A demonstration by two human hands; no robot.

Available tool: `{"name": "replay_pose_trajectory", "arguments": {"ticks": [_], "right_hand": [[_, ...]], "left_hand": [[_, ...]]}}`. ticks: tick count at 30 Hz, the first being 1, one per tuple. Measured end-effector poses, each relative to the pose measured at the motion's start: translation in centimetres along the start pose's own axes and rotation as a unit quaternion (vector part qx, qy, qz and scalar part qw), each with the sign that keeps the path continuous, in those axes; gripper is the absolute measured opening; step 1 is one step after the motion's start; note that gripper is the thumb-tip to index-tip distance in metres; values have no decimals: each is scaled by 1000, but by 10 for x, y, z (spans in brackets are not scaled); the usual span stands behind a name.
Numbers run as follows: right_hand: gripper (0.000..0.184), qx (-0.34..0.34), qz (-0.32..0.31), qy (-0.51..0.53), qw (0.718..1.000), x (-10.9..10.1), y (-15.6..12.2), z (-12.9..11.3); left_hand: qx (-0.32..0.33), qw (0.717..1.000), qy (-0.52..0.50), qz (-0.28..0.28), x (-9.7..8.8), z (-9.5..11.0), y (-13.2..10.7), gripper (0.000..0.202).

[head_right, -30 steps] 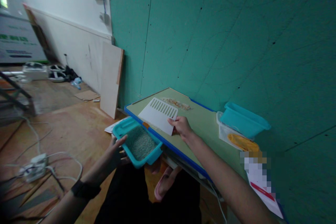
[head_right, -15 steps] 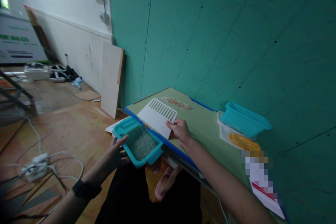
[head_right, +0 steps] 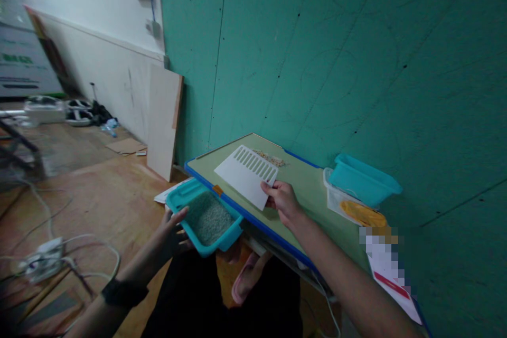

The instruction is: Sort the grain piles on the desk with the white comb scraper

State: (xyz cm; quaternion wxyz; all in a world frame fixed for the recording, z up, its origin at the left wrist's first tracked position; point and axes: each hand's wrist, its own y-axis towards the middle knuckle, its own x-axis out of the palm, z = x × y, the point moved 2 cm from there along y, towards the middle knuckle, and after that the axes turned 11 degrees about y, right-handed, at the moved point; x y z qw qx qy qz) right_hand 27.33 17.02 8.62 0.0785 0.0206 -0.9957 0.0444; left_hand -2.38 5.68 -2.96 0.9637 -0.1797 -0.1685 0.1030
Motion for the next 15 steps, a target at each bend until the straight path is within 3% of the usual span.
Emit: {"name": "replay_pose_trajectory", "arguments": {"ticks": [4, 8, 11, 15], "right_hand": [[31, -78, 120, -46, 989, -67, 14, -29], [31, -183, 267, -223, 919, -135, 37, -53], [31, -203, 306, -369, 853, -163, 54, -55], [17, -171, 333, -428, 823, -171, 74, -49]], "left_hand": [[0, 1000, 12, -4, -3, -5, 6, 91], [-12, 1000, 12, 7, -3, -8, 10, 90], [-12, 1000, 8, 19, -2, -8, 11, 81], [-16, 999, 13, 38, -5, -11, 14, 73]]}}
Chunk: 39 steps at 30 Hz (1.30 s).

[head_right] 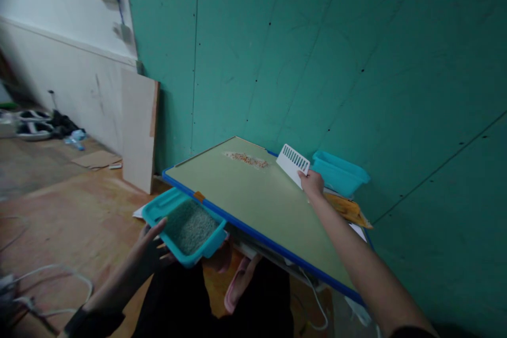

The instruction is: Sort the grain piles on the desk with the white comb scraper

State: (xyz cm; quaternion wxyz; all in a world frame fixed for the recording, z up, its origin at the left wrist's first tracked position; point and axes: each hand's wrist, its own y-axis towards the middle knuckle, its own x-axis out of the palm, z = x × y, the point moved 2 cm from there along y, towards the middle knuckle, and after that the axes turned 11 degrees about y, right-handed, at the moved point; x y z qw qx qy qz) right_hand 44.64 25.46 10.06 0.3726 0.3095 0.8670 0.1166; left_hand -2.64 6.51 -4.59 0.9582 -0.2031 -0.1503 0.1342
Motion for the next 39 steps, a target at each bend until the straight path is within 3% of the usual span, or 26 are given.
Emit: {"name": "replay_pose_trajectory", "arguments": {"ticks": [8, 15, 23, 39], "right_hand": [[16, -21, -34, -42, 998, 21, 23, 6], [17, -35, -59, -34, 997, 17, 25, 19], [18, -28, -67, -6, 997, 13, 15, 28], [23, -29, -86, 15, 996, 5, 1, 22]], "left_hand": [[13, 1000, 6, -8, -8, -8, 8, 72], [9, 1000, -9, -27, -7, -5, 4, 70], [-2, 1000, 8, -13, -8, -6, 7, 68], [8, 1000, -3, -22, -3, 1, -3, 63]]}}
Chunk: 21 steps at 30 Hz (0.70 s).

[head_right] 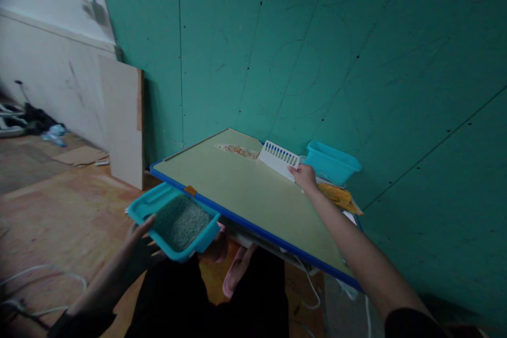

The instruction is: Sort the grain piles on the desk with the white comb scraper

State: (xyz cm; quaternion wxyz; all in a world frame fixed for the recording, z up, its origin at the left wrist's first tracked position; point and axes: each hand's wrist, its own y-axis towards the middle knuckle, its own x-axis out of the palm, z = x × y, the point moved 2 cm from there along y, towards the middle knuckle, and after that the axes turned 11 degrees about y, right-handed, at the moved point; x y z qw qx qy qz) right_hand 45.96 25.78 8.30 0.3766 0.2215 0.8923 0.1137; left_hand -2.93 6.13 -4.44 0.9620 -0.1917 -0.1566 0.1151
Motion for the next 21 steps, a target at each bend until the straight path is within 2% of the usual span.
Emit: {"name": "replay_pose_trajectory", "arguments": {"ticks": [8, 14, 21], "right_hand": [[27, -12, -15, 5, 1000, 1, -2, -5], [35, -32, -24, 16, 999, 11, -4, -13], [43, -48, -27, 18, 998, 23, 1, -26]], "left_hand": [[-3, 1000, 10, 9, 0, 0, 2, 58], [4, 1000, 8, 3, -2, -1, 2, 70], [-1, 1000, 5, 5, -2, -2, 2, 66]]}}
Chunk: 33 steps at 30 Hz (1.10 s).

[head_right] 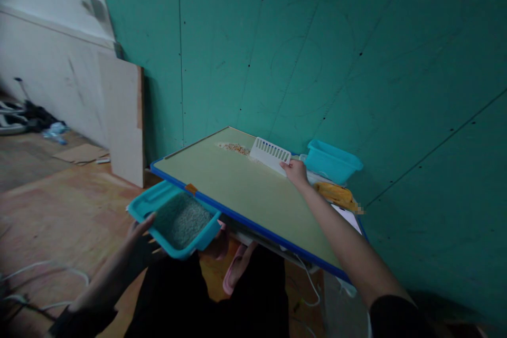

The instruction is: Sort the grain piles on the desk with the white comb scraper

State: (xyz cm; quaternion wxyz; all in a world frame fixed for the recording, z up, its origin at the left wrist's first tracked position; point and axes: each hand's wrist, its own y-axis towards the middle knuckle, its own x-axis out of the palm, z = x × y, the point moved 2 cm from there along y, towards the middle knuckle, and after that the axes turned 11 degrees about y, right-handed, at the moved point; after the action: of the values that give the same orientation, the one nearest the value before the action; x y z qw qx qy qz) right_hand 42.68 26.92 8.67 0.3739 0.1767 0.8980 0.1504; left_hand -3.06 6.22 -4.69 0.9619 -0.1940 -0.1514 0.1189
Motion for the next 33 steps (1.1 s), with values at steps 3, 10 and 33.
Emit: {"name": "replay_pose_trajectory", "arguments": {"ticks": [3, 10, 33], "right_hand": [[48, -9, -4, 3, 1000, 7, 5, -5], [42, -22, -13, 17, 1000, 20, 7, -15], [35, -27, -11, 11, 1000, 45, -9, -51]], "left_hand": [[3, 1000, 4, -2, 0, 0, -1, 63], [9, 1000, -3, -11, -2, 2, -3, 73], [0, 1000, -12, -12, -2, 2, -1, 69]]}}
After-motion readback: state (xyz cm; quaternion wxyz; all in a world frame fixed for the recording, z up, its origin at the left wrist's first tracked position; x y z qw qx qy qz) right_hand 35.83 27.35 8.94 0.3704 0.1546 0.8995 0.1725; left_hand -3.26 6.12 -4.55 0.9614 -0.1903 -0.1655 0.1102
